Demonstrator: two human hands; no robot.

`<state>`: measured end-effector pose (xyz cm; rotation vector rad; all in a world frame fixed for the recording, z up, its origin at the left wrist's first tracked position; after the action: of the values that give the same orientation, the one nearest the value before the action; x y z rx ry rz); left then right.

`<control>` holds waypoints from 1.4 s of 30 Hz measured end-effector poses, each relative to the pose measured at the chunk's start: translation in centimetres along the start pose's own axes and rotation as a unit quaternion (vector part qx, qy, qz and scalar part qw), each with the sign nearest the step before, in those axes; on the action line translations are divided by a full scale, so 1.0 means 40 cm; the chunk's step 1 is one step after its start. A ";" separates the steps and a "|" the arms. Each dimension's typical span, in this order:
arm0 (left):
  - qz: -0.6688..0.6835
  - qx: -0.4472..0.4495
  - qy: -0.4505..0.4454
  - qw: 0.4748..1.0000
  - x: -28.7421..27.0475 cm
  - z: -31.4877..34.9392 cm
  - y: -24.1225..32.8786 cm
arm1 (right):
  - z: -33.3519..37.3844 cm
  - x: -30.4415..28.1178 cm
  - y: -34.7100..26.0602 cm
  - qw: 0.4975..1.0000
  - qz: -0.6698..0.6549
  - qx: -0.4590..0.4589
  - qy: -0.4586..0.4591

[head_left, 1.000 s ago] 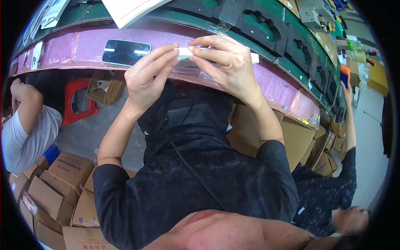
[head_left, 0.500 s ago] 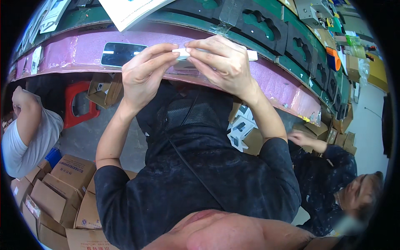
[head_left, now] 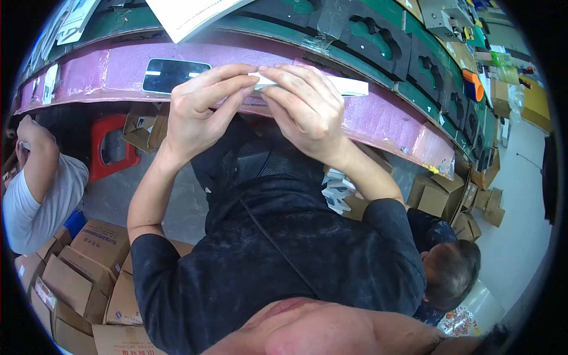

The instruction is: The person closes product packaging boxes by hand and places the packaged boxes into a cardboard box.

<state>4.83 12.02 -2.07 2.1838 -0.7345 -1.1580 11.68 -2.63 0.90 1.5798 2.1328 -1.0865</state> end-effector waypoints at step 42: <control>0.160 -0.187 -0.154 0.957 0.002 -0.013 -0.107 | 0.006 0.058 0.011 0.997 0.069 0.033 0.022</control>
<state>6.21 15.06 -4.81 1.5268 -0.8784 -1.3500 11.18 -1.14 -0.86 1.7686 1.9998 -1.0966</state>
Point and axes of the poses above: each hand's wrist, its own z-axis away from the middle knuckle, its own x-axis out of the palm, y = z × x, the point moved 8 cm from there along -z, towards the middle knuckle, and after that the axes turned 11 degrees about -z, right-handed, at the moved point
